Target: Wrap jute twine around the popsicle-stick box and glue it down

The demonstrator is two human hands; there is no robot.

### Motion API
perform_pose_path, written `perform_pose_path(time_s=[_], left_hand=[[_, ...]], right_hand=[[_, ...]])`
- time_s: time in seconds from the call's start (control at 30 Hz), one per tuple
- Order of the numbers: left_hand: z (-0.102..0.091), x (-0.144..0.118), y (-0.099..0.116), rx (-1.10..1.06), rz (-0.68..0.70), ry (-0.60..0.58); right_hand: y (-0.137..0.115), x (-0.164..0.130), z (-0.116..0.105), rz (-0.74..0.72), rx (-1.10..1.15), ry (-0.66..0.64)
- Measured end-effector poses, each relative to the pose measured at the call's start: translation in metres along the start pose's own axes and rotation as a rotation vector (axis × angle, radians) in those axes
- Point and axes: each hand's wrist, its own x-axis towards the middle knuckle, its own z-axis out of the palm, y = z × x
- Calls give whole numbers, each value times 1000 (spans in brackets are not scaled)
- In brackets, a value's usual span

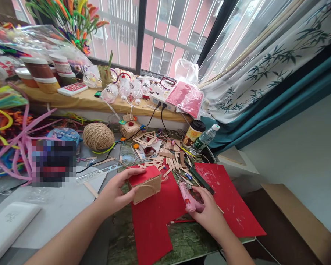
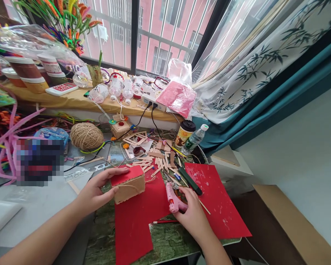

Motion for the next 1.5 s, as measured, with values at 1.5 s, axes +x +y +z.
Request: perform_pose_path(time_s=[1.5], left_hand=[[1,2,-3,150,15,-6]], right_hand=[[-133,76,35,-394,238,-8]])
